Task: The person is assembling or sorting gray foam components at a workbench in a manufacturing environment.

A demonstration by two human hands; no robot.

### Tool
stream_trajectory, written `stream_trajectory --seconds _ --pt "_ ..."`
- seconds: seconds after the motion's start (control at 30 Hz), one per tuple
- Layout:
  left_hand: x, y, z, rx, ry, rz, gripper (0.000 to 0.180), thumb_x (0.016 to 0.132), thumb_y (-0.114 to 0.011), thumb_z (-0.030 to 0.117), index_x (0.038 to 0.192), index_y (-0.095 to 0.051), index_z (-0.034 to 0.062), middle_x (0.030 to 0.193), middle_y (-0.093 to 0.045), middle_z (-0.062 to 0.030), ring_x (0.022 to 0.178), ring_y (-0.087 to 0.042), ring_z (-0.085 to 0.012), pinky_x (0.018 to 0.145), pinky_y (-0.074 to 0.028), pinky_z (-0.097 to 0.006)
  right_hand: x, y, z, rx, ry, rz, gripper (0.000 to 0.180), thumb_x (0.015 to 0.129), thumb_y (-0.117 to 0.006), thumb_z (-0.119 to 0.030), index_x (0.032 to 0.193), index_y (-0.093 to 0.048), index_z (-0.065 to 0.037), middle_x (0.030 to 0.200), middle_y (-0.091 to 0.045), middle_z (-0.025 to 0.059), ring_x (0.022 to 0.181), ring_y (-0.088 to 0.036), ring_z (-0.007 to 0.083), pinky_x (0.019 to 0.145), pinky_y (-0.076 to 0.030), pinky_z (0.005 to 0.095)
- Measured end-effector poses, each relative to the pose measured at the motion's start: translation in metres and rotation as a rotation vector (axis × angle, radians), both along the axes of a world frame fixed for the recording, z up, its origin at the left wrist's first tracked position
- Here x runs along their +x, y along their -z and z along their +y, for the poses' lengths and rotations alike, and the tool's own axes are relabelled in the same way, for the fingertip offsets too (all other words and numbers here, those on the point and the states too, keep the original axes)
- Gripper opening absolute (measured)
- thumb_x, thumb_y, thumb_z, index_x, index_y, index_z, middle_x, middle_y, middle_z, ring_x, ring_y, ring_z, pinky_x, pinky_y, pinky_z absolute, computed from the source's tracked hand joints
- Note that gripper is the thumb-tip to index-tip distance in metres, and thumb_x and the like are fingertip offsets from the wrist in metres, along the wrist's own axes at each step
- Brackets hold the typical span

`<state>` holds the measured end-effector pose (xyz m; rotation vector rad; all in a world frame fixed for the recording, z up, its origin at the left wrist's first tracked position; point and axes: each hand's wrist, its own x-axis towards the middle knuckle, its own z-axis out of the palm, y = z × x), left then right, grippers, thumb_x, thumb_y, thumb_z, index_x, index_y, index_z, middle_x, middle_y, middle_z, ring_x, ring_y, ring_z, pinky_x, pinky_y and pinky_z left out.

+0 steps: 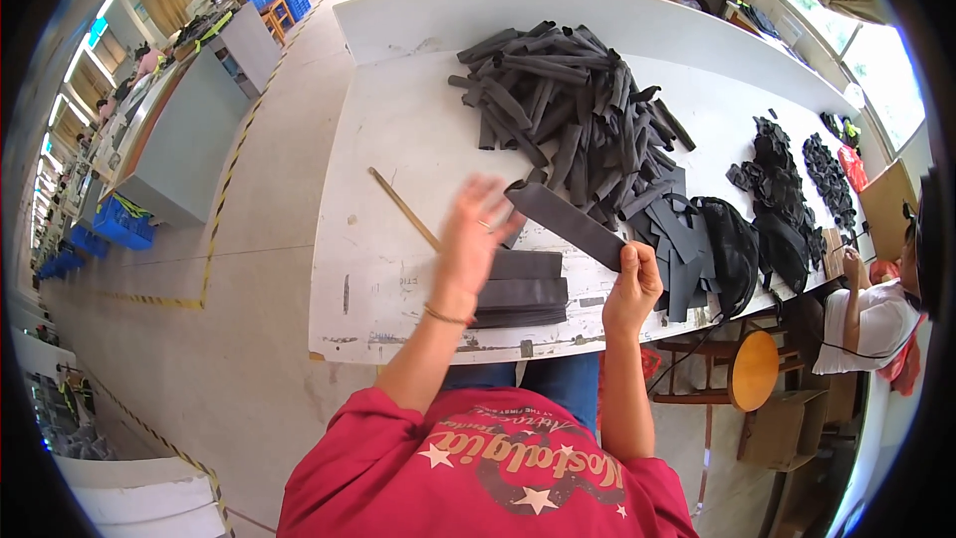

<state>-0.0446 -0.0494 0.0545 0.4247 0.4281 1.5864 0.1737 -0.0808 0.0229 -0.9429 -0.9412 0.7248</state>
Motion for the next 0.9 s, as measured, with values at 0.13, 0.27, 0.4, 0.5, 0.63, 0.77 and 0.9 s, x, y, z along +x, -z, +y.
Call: stream_trajectory --seconds 0.13,0.27,0.4,0.5,0.63,0.77,0.9 --pt "0.044 -0.008 -0.015 0.003 -0.037 0.120 0.022 0.098 -0.055 0.015 0.107 -0.061 -0.0045 0.096 -0.069 -0.0163 0.093 -0.068 -0.0262 0.086 -0.056 -0.038 -0.010 -0.009 -0.012 -0.094 -0.193 -0.214 0.011 0.095 -0.062 -0.010 0.095 -0.064 0.000 0.084 -0.056 -0.0025 0.080 -0.048 0.0067 0.074 -0.039 0.0206" --pt "0.027 -0.016 -0.008 0.177 0.225 0.485 0.023 0.099 -0.053 0.014 0.107 -0.060 -0.0058 0.097 -0.069 -0.0164 0.089 -0.070 -0.0269 0.081 -0.057 -0.035 0.007 -0.052 -0.007 -0.131 -0.149 -0.148 0.028 0.094 -0.061 -0.010 0.119 -0.057 0.003 0.097 -0.061 0.0009 0.082 -0.054 0.0065 0.076 -0.044 0.0205" --pt "0.032 -0.031 -0.017 0.146 0.507 0.547 0.021 0.098 -0.053 0.010 0.107 -0.061 -0.0072 0.097 -0.070 -0.0167 0.089 -0.070 -0.0259 0.082 -0.056 -0.036 -0.002 -0.129 0.010 -0.232 -0.396 -0.471 0.023 0.092 -0.063 -0.013 0.108 -0.064 0.003 0.088 -0.066 0.0040 0.080 -0.058 0.0072 0.074 -0.047 0.0235" --pt "0.032 -0.032 -0.014 0.192 0.629 0.646 0.020 0.097 -0.054 0.009 0.108 -0.060 -0.0074 0.096 -0.070 -0.0172 0.088 -0.070 -0.0260 0.082 -0.056 -0.035 -0.001 -0.131 0.024 -0.314 -0.542 -0.611 0.014 0.089 -0.065 -0.010 0.093 -0.068 0.003 0.078 -0.065 0.0013 0.074 -0.057 0.0057 0.069 -0.048 0.0233" --pt "0.023 -0.037 -0.008 0.200 0.756 0.652 0.018 0.095 -0.057 0.008 0.105 -0.060 -0.0076 0.092 -0.070 -0.0177 0.082 -0.070 -0.0249 0.076 -0.058 -0.034 0.012 -0.138 0.036 -0.156 -0.256 -0.526 0.013 0.086 -0.066 -0.011 0.087 -0.066 0.001 0.072 -0.060 -0.0021 0.067 -0.052 0.0053 0.064 -0.043 0.0205" --pt "0.016 -0.028 -0.008 0.146 0.784 0.597 0.018 0.094 -0.058 0.008 0.103 -0.060 -0.0072 0.088 -0.070 -0.0176 0.076 -0.070 -0.0249 0.071 -0.058 -0.035 0.026 -0.141 0.040 -0.100 -0.268 -0.456 0.019 0.086 -0.069 -0.013 0.099 -0.066 0.001 0.075 -0.060 0.0014 0.067 -0.051 0.0078 0.061 -0.043 0.0229" --pt "0.017 -0.025 -0.007 0.125 0.820 0.597 0.020 0.093 -0.059 0.010 0.102 -0.061 -0.0073 0.082 -0.069 -0.0178 0.071 -0.070 -0.0252 0.066 -0.059 -0.035 0.017 -0.133 0.032 -0.094 -0.698 -0.919 0.021 0.085 -0.071 -0.011 0.103 -0.066 -0.001 0.077 -0.055 0.0043 0.069 -0.053 0.0109 0.063 -0.044 0.0248"
